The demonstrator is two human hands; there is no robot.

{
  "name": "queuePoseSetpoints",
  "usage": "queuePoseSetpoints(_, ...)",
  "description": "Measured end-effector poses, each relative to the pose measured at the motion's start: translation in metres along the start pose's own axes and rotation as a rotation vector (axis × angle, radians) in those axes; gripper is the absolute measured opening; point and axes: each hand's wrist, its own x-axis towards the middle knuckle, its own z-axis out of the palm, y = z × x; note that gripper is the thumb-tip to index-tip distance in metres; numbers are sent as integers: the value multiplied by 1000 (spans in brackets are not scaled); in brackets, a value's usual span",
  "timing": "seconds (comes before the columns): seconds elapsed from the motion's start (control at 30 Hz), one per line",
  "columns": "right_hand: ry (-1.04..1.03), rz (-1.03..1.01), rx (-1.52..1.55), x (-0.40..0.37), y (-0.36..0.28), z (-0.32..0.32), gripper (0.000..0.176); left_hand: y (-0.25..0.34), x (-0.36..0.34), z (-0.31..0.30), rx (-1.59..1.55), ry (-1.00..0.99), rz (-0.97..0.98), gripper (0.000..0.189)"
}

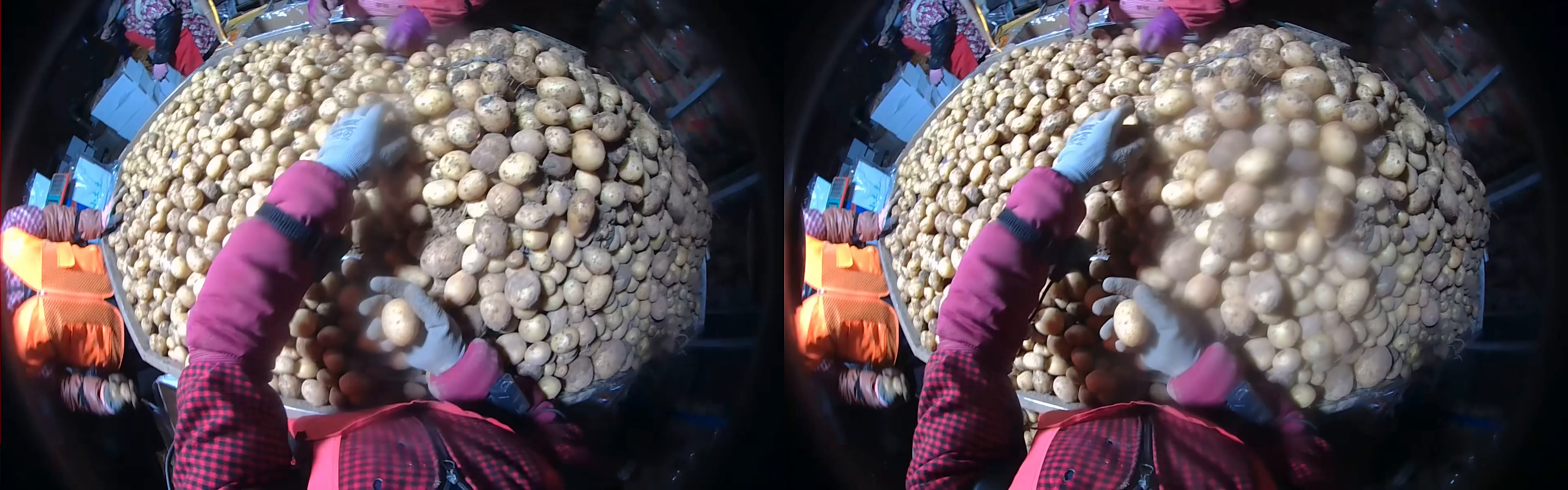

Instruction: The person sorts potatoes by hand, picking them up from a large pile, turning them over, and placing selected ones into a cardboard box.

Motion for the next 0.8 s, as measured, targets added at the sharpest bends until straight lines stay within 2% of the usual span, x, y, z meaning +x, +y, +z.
queuePoseSetpoints(0.03,-8,-4,-34,1,-1,-3,57,-4,12,9,16,-138,-70,61)
queuePoseSetpoints(0.07,-15,-8,-68,1,-1,-6,59,-11,16,17,47,-124,-48,61)
queuePoseSetpoints(0.1,-14,59,102,3,-2,-7,60,-23,21,20,-30,-242,-79,59)
queuePoseSetpoints(0.17,43,54,39,4,-4,-1,60,-12,16,10,42,-254,-86,60)
queuePoseSetpoints(0.3,90,74,67,4,0,-3,54,-14,-26,-1,33,-9,17,60)
queuePoseSetpoints(0.37,175,94,61,1,1,0,47,-12,-56,-17,66,-93,-37,61)
queuePoseSetpoints(0.4,147,29,-214,-2,4,-5,43,-15,-78,-20,-41,-89,-100,63)
queuePoseSetpoints(0.47,87,-47,-262,1,4,-3,39,-15,-104,-36,-148,-70,-171,66)
queuePoseSetpoints(0.5,58,-86,-284,3,4,-2,38,-7,-112,-43,-364,-42,-247,65)
queuePoseSetpoints(0.57,75,-125,-430,5,7,1,54,20,-131,-58,-431,34,-175,65)
queuePoseSetpoints(0.63,164,61,-167,0,-1,7,56,46,-152,-71,-152,-1,21,68)
queuePoseSetpoints(0.7,-122,10,9,8,8,-9,54,78,-169,-74,-76,-163,-20,69)
queuePoseSetpoints(0.73,-110,-140,-425,11,22,-27,53,90,-177,-73,-37,-207,19,70)
queuePoseSetpoints(0.77,-160,-233,-663,9,21,-24,52,100,-184,-74,2,-256,62,71)
queuePoseSetpoints(0.8,-220,-367,-1005,7,16,-20,52,105,-190,-77,-77,-215,97,73)
